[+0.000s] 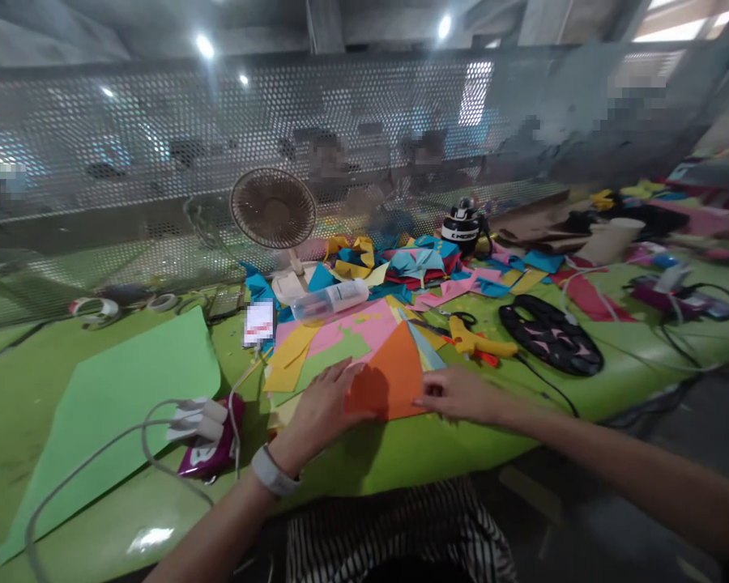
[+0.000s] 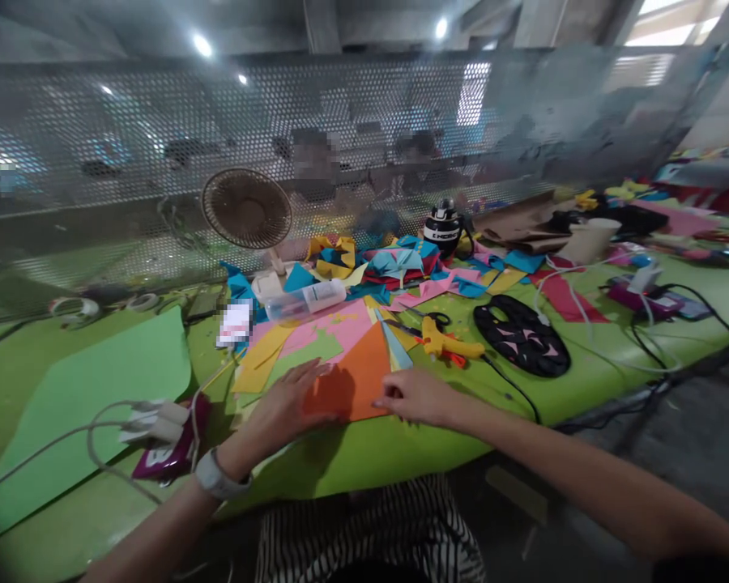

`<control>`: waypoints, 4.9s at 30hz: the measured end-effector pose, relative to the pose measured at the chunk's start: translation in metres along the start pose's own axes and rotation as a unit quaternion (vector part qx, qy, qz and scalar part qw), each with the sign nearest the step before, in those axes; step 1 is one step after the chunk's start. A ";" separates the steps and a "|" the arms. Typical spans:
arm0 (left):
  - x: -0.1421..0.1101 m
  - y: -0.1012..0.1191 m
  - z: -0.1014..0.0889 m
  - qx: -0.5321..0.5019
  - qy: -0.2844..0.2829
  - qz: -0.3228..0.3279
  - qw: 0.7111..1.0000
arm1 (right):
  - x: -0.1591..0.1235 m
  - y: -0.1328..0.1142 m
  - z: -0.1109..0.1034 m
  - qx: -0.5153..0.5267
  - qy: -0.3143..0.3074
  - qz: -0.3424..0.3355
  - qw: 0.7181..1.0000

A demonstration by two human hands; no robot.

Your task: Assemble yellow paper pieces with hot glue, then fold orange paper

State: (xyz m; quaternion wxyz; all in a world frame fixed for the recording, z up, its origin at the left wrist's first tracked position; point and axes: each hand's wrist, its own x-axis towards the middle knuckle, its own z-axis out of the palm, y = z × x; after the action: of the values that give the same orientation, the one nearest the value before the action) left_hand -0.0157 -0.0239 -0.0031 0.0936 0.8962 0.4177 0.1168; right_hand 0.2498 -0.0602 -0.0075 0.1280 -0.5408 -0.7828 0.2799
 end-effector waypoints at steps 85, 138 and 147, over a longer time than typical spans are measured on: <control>-0.006 0.010 0.033 0.056 -0.043 0.181 0.981 | -0.032 0.097 -0.020 -0.199 0.163 0.019 0.966; 0.000 0.009 0.021 0.049 -0.029 0.098 0.994 | -0.073 0.065 0.000 -0.214 0.112 -0.052 0.969; 0.007 -0.002 0.004 -0.089 -0.027 -0.034 0.995 | -0.064 0.095 -0.013 -0.262 0.199 0.027 0.944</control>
State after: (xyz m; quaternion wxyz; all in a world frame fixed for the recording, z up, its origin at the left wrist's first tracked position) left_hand -0.0114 -0.0177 -0.0066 0.1879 0.8724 0.4334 0.1257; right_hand 0.3543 -0.0910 -0.0447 0.1269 -0.6208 -0.7723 -0.0452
